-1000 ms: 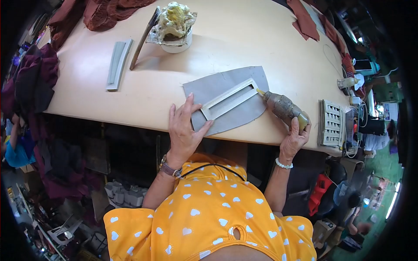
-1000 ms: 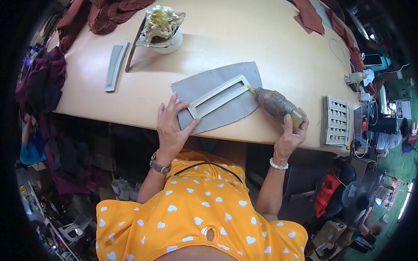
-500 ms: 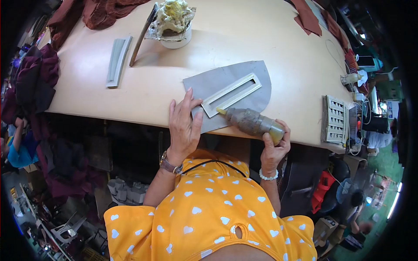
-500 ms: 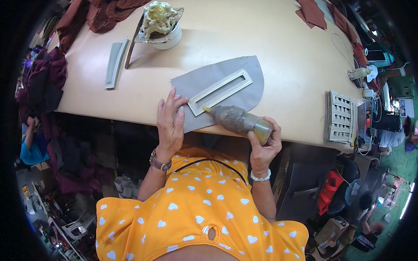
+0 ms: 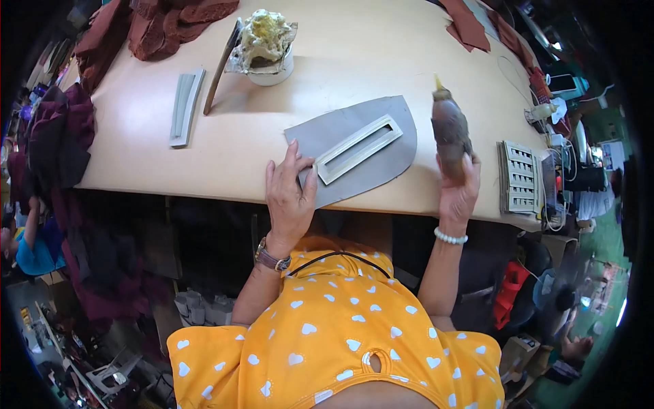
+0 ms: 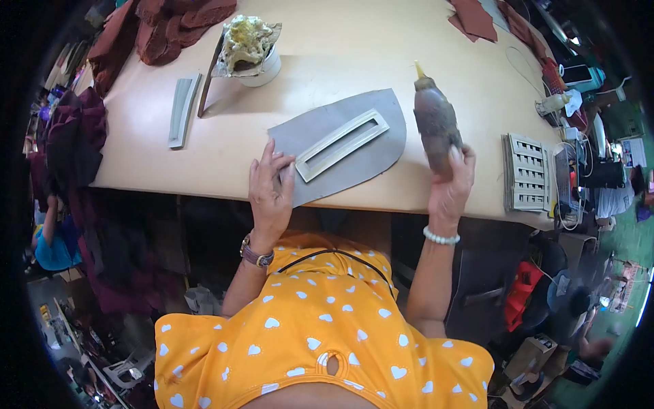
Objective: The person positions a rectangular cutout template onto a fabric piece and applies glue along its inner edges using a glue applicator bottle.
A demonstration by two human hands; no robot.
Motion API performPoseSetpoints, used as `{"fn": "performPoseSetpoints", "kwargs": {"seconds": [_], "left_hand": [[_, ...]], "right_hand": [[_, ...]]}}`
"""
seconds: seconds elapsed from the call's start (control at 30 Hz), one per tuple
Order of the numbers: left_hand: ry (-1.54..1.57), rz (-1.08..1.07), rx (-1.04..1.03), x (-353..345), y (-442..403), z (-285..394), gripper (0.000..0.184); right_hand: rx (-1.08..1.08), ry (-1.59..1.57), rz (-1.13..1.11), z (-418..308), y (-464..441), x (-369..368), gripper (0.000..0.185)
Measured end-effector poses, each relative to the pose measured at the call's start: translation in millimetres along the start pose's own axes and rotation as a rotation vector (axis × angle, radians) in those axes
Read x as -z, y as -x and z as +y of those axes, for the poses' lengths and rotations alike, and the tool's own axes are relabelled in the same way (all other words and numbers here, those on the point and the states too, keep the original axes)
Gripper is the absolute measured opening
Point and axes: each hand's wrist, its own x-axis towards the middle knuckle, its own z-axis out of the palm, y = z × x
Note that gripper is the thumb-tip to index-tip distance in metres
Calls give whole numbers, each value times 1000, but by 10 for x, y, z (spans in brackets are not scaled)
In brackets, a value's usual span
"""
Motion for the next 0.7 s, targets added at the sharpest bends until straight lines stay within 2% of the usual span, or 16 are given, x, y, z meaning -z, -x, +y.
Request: {"fn": "performPoseSetpoints", "kwargs": {"seconds": [0.07,0.1,0.2,0.23,0.33,0.43,0.53,0.63,0.7], "left_hand": [[-37,3,-12,-15,-5,-1,50],[-52,8,-20,-26,1,-13,52],[-57,21,-24,-17,-9,10,55],[-52,24,-19,-15,-10,18,56],[-38,8,-3,-16,-12,12,56],[-39,13,-10,-11,-18,16,57],[-21,21,14,-7,-17,32,57],[-23,5,9,-1,-16,19,57],[-23,6,11,-1,-19,24,57]], "right_hand": [[171,414,78,99,-227,67,30],[155,501,75,80,-264,-3,27],[319,1109,80,118,-293,-69,24],[691,1426,72,14,-208,-232,21],[857,1387,-174,-32,-64,-566,20],[680,1419,-325,178,5,-744,18],[412,1620,-290,297,-44,-815,27],[314,1770,-350,306,-103,-830,28],[323,1737,-345,286,-95,-835,27]]}}
